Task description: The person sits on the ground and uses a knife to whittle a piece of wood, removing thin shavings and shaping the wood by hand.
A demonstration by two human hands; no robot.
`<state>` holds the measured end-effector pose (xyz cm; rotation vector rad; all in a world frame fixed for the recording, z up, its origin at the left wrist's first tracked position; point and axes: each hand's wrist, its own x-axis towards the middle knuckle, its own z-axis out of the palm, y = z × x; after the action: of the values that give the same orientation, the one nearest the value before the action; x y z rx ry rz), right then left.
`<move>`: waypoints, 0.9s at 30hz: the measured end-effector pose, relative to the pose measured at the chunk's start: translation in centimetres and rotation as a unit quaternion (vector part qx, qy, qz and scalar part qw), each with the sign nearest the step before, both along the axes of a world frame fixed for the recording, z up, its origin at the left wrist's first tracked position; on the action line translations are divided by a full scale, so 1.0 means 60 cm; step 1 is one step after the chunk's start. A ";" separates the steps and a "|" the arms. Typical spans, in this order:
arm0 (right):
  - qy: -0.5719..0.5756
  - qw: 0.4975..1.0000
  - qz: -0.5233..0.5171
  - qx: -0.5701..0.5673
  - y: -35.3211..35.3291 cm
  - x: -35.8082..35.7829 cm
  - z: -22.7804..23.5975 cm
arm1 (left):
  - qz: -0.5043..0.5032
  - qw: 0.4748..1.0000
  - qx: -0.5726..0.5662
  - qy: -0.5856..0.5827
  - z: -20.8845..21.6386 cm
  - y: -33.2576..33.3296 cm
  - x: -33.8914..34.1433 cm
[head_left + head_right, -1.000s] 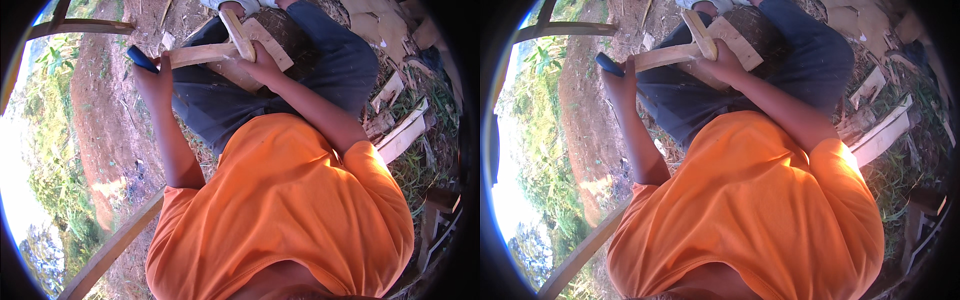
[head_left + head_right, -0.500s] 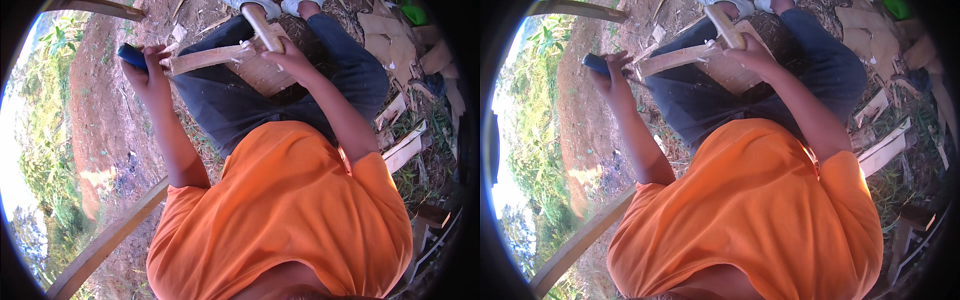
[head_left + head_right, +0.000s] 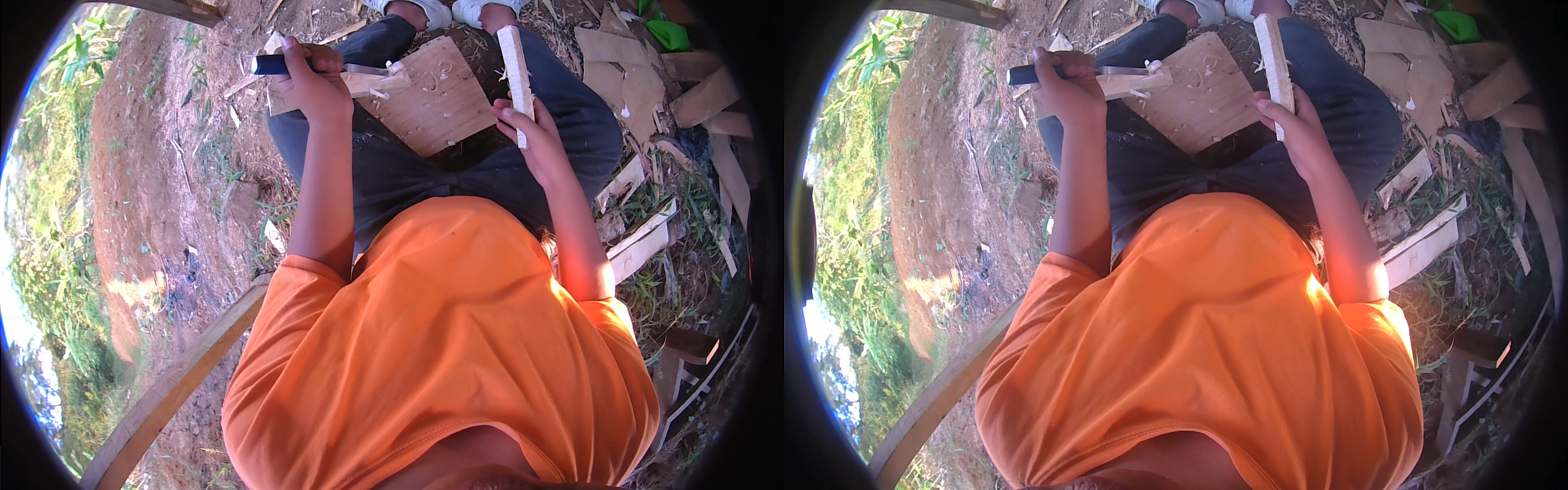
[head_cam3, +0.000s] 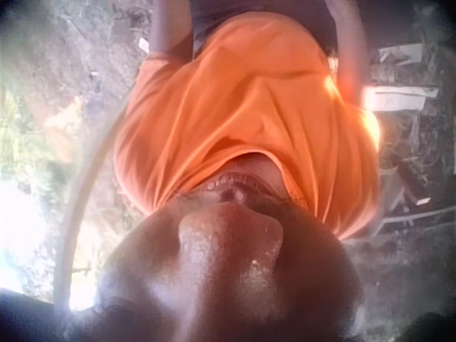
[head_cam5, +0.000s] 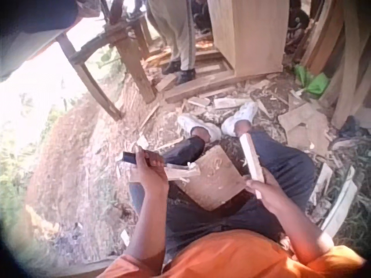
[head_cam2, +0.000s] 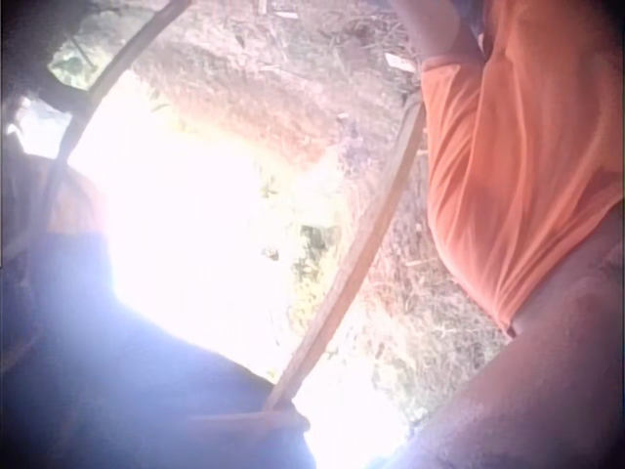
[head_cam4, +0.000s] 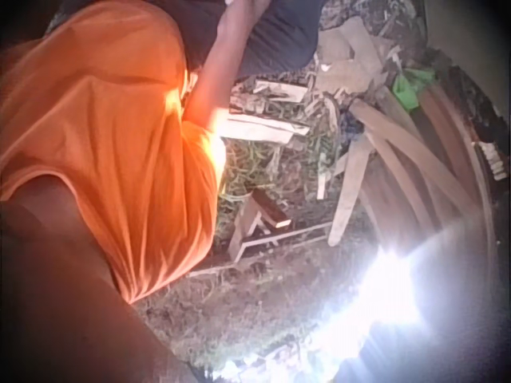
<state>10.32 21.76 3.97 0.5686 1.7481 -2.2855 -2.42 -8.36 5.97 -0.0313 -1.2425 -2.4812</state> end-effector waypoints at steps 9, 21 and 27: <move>0.009 0.999 0.042 0.013 -0.032 -0.002 0.002 | 0.004 0.994 0.112 0.001 -0.037 0.007 -0.011; 0.468 0.699 0.270 0.469 -0.135 -0.194 0.251 | 0.072 0.992 -0.100 -0.013 -0.050 -0.006 0.014; 0.437 0.600 0.437 0.508 -0.290 -0.215 0.360 | 0.059 0.997 -0.051 -0.008 -0.057 -0.009 0.023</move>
<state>-2.60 4.35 25.59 -1.3110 2.6865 -0.6178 -1.06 -8.87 2.53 0.0356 -1.3368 -2.3212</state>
